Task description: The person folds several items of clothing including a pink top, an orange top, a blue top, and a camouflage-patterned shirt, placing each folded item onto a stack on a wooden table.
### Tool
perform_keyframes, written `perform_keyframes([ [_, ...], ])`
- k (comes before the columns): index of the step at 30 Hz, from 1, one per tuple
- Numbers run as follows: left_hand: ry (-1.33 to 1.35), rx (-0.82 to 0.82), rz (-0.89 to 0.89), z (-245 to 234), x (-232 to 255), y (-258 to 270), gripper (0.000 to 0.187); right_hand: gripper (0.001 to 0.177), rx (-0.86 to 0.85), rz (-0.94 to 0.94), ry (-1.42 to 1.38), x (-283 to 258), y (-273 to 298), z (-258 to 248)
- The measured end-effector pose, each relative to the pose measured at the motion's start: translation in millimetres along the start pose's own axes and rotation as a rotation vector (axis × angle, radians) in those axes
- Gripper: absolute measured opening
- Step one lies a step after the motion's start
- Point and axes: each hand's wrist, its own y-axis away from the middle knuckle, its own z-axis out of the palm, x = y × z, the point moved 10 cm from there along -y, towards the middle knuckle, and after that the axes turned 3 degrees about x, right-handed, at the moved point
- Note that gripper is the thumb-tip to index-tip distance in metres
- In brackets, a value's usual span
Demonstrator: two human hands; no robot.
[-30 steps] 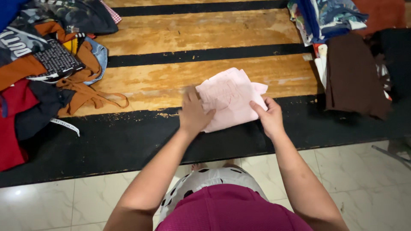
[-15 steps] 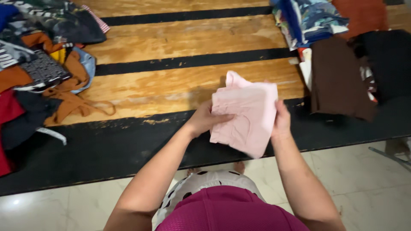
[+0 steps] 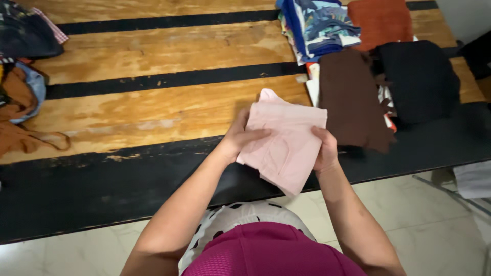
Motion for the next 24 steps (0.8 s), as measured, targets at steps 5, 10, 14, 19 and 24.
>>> perform_keyframes([
  [5,0.217,-0.112,-0.099,50.9,-14.5,-9.2,0.086,0.070,-0.066,0.086,0.035,-30.7,0.1,-7.2],
  [10,0.239,0.008,-0.042,57.9,-12.3,-14.9,0.103,0.068,0.021,0.268,-0.023,-34.1,-2.7,-14.6],
  [14,0.244,-0.034,0.026,64.0,-3.7,-10.0,0.114,0.067,-0.004,0.316,-0.023,-28.6,-0.7,-6.2],
  [19,0.168,0.095,0.078,42.5,1.8,3.6,0.116,0.065,0.045,0.405,-0.029,-9.4,0.1,1.7],
  [24,0.042,0.144,0.073,12.6,0.4,11.1,0.082,0.061,0.110,0.384,0.083,13.5,-12.8,-10.2],
])
